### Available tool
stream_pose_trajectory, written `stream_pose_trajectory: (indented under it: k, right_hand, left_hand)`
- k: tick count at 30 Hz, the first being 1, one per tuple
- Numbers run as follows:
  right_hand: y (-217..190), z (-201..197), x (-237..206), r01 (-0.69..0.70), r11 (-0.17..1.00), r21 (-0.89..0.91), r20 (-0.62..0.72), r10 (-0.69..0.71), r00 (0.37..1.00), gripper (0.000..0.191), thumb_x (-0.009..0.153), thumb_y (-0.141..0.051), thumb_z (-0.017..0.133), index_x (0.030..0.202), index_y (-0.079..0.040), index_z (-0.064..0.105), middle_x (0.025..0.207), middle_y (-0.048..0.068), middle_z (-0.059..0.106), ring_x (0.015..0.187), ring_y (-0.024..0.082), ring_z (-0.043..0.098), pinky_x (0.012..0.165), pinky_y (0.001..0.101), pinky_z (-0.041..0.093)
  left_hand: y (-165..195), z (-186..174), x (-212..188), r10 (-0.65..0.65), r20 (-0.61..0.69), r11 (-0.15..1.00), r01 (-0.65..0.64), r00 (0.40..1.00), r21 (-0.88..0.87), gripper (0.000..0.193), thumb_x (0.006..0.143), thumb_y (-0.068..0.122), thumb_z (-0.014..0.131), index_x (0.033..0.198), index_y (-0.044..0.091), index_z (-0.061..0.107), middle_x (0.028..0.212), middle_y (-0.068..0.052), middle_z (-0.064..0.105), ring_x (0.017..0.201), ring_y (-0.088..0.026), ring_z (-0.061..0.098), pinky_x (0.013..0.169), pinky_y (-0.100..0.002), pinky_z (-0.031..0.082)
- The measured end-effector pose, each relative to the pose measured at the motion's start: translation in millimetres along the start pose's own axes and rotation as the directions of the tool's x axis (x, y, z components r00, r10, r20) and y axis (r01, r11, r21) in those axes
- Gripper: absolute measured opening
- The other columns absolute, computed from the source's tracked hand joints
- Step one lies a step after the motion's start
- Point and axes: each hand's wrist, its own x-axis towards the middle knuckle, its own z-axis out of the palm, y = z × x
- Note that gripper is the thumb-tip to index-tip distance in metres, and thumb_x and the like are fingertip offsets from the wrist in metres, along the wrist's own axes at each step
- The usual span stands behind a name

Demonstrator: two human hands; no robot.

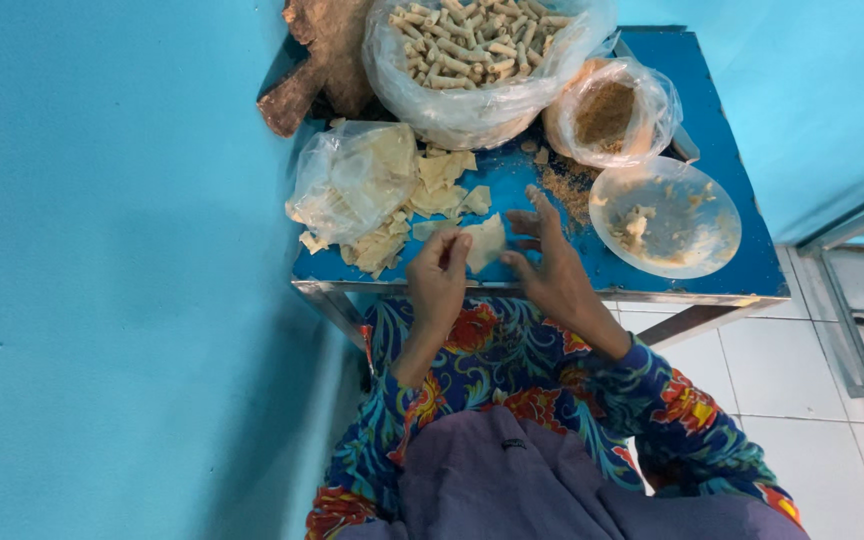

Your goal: The person sits at a small blue table, takes thin square dough sheets one at a time, and rolls each sheet into a tight cylinder by hand. The finished rolled pieces accumulate in a large plastic bag of similar rolls on the table, with a plate of dough paste nearby.

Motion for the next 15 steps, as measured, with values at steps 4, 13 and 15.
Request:
stream_pose_trajectory:
  k: [4,13,15]
  right_hand:
    - [6,14,6,-0.203,0.88,0.429,0.089,0.182,0.979,0.085,0.097,-0.002,0.067,0.162,-0.004,0.011,0.136,0.021,0.058,0.117,0.023,0.065,0.099,0.0372,0.055]
    - [6,11,21,-0.318,0.849,0.422,0.145,0.283,0.948,0.077,0.092,0.0,0.072,0.156,0.003,0.031,0.088,0.008,0.064,0.081,0.013,0.066,0.073,0.0281,0.056]
    - [5,8,21,-0.356,0.857,0.372,0.126,0.334,0.934,0.074,0.094,-0.003,0.072,0.156,0.003,0.033,0.085,0.008,0.065,0.077,0.012,0.065,0.071,0.0276,0.055]
  left_hand:
    - [-13,9,1,-0.014,0.013,0.95,0.017,1.0,-0.311,0.016,0.104,0.016,0.065,0.11,0.001,0.064,0.09,-0.001,0.07,0.077,-0.006,0.062,0.069,-0.023,0.051]
    - [-12,-5,1,0.002,0.079,0.985,0.012,0.997,-0.174,0.023,0.103,0.022,0.071,0.098,0.0,0.074,0.074,0.002,0.059,0.069,-0.005,0.051,0.06,-0.026,0.041]
    - [-9,-6,1,-0.029,0.045,0.993,0.034,0.999,-0.112,0.03,0.105,0.024,0.071,0.091,-0.002,0.074,0.071,0.002,0.055,0.067,-0.005,0.045,0.058,-0.027,0.036]
